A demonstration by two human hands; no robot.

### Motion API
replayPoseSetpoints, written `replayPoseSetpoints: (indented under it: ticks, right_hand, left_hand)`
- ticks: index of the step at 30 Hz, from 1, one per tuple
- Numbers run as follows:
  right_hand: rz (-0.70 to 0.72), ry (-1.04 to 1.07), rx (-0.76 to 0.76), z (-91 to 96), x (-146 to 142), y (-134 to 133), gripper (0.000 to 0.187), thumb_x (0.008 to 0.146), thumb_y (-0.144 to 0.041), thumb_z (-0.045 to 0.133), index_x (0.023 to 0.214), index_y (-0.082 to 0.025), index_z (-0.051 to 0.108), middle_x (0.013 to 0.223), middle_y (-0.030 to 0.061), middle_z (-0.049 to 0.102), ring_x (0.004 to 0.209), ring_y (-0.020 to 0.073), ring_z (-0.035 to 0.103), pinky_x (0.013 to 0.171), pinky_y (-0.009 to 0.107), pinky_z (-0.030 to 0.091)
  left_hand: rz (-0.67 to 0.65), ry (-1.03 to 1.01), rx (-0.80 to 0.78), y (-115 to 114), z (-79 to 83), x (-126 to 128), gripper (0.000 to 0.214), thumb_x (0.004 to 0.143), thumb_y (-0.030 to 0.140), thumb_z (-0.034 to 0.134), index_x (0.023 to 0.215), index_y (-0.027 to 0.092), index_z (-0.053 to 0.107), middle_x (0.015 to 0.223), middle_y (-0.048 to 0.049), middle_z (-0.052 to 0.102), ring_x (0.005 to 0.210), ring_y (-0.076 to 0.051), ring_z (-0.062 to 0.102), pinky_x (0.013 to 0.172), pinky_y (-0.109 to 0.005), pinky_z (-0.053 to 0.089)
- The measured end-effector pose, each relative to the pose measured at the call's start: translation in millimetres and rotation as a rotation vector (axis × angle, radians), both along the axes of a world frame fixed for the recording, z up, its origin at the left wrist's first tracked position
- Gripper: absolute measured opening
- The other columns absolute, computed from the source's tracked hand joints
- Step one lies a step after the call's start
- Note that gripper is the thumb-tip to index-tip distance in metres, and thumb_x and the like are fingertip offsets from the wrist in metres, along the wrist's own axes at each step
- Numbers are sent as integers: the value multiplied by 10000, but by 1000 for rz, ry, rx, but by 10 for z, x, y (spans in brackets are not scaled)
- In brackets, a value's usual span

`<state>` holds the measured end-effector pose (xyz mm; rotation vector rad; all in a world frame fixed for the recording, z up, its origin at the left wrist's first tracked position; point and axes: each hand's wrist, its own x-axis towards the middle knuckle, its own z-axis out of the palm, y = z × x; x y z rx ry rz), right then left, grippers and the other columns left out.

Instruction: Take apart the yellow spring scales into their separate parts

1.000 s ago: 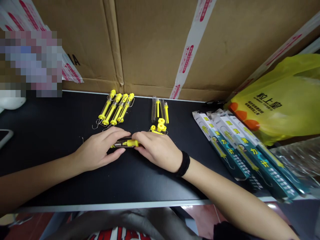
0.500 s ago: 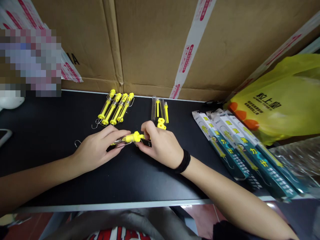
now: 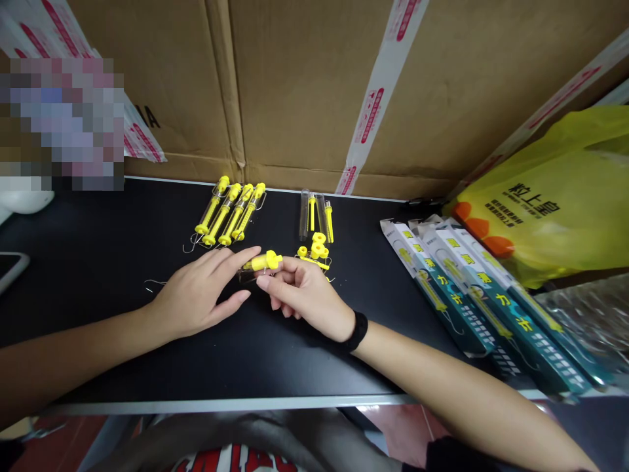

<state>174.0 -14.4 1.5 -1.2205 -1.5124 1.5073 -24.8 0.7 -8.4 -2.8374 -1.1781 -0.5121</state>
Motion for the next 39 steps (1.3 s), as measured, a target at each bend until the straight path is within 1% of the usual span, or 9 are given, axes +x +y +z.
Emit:
replayPoseSetpoints:
  ticks: [4,9,11,14,19,23,26,30,39]
  right_hand:
    - [-29,75,-98,-12,-15,-13,350,795,-480,576,865,-139,615,528,-56,524,371,25,422,328,120,301]
    - [-41,68,-32,-99,-40,-34,366,837,-475,516,919,-145,653,515,-51,512,372,33,423,332,133,304]
    - [-51,10,78,-126,-56,-61,349,853,-454,503,865,-143,660,502,-47,502,389,41,424,357,147,325]
    - [-83,-133,344,-147,-67,-102,274,864,-380,520,799,-149,652,513,-40,508,440,56,442,437,172,380]
    - [-39,-334,736,-167,-38,-96,139,873,-249,526,827,-169,629,697,5,643,604,94,568,612,208,446]
    - [3,-476,961,-201,-27,-67,108,858,-203,537,795,-160,614,704,18,643,594,96,553,600,209,429]
    - [15,-584,1086,-229,-30,-63,133,852,-195,535,747,-153,603,618,4,588,542,92,504,566,214,400]
    - [38,-681,1212,-237,-16,-63,148,865,-183,512,745,-162,597,613,-4,573,572,99,508,580,221,383]
    - [174,-806,1352,-225,26,-32,161,897,-195,468,793,-166,588,658,0,589,593,112,501,570,245,353]
  left_hand:
    - [33,9,66,12,-29,4,447,936,320,327,1364,197,301,1024,-60,556,934,-202,537,806,-322,456]
    - [31,-1,143,0,-47,5,417,936,286,352,1348,225,321,976,-24,572,847,-159,578,706,-264,458]
    - [26,4,157,-9,-43,6,425,936,290,361,1354,243,303,970,-7,574,808,-143,594,657,-249,456]
    - [19,9,170,-14,-38,10,438,937,293,363,1364,249,277,976,2,580,784,-132,610,625,-238,456]
    - [13,15,182,-13,-33,5,438,944,300,351,1367,234,260,1028,-6,592,795,-132,627,624,-235,466]
    - [6,27,176,-25,-41,-7,411,947,317,345,1343,224,283,1006,-6,613,805,-138,638,635,-234,471]
    - [3,40,170,-30,-46,-14,366,949,333,339,1297,218,329,977,-4,631,789,-140,647,630,-234,469]
    - [-7,43,180,-30,-39,-17,290,946,339,344,1197,203,394,940,-3,642,766,-144,652,608,-236,460]
    - [-39,86,232,-23,-48,-22,206,945,327,321,1085,206,411,895,16,642,693,-146,646,502,-251,415]
